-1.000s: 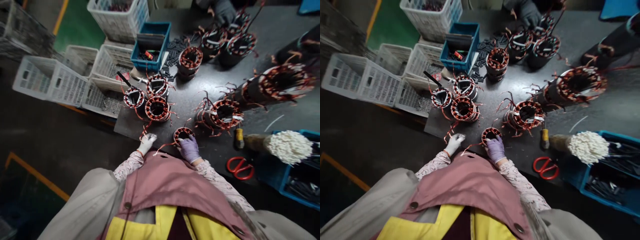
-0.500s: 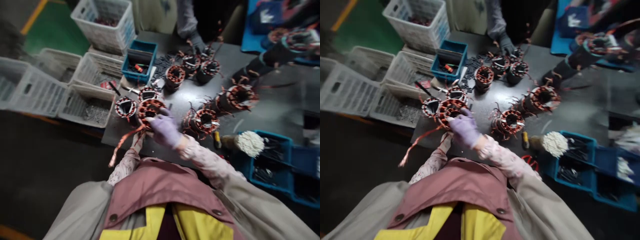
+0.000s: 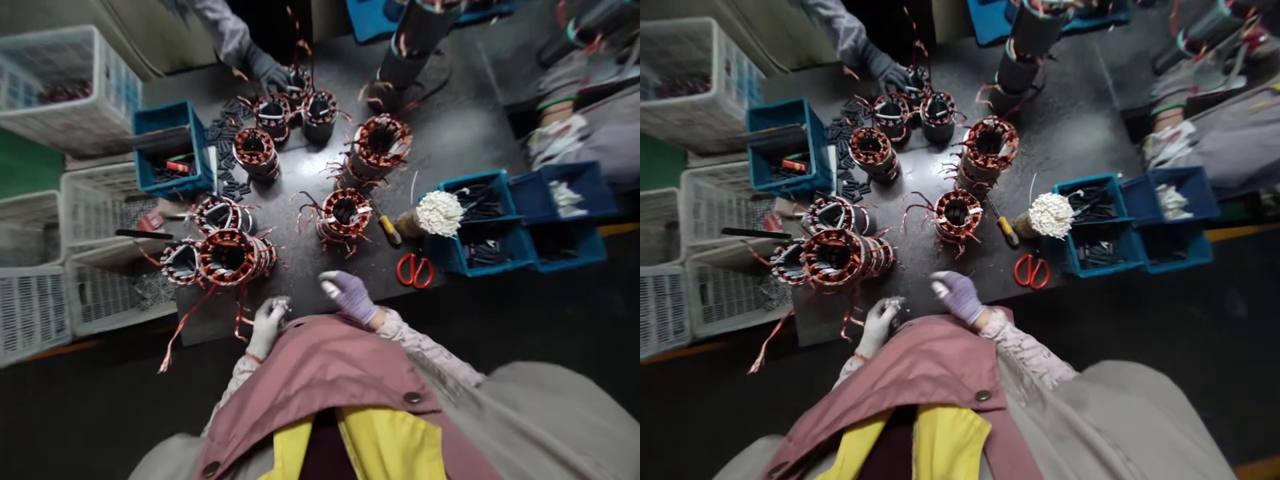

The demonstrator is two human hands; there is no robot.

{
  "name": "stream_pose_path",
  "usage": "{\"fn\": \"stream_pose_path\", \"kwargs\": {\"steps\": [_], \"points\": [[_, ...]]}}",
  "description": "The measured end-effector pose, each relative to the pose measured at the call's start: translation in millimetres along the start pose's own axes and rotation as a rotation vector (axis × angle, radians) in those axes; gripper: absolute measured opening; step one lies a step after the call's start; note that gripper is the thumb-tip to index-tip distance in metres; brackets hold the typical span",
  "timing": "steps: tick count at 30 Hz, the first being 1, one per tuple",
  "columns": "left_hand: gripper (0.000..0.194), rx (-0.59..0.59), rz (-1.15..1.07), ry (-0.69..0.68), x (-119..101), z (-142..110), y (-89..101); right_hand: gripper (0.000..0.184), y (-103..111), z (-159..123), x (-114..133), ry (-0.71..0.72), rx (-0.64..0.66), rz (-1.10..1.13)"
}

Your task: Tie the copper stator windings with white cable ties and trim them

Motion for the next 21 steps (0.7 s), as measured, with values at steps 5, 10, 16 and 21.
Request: {"fn": "stream_pose_path", "kwargs": {"steps": [5, 10, 16, 21], "points": [[0.024, 0.057, 0.149, -0.627, -148.5, -26.8, -26.9, 0.038, 23.8, 43.2, -91.3, -0.267, -0.118, 0.089], [0.024, -0.099, 0.888, -0.898, -269.7, 39.1, -79.7, 0.035, 2.8, 82.7, -83.6, -0.290, 0.049, 0.127], [0.039, -0.111, 1.620, -0.586, -248.8, 50.7, -133.0, 0.027, 71.0, 62.1, -90.6, -0.345, 0.130, 0.017], [0.044, 0.060, 1.803, -0.390, -219.1, 36.2, -142.7, 0.022, 141.7, 26.2, -80.5, -0.295, 0.169, -0.138]]}}
Point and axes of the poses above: each hand's wrist, its own z-axis towards the middle knuckle, its own y-axis out of the back of the hand, x = y × z, the point moved 8 cm from there along z, towards the middle knuckle, and after that the axes turned 8 degrees about z, right-handed, at the moved point
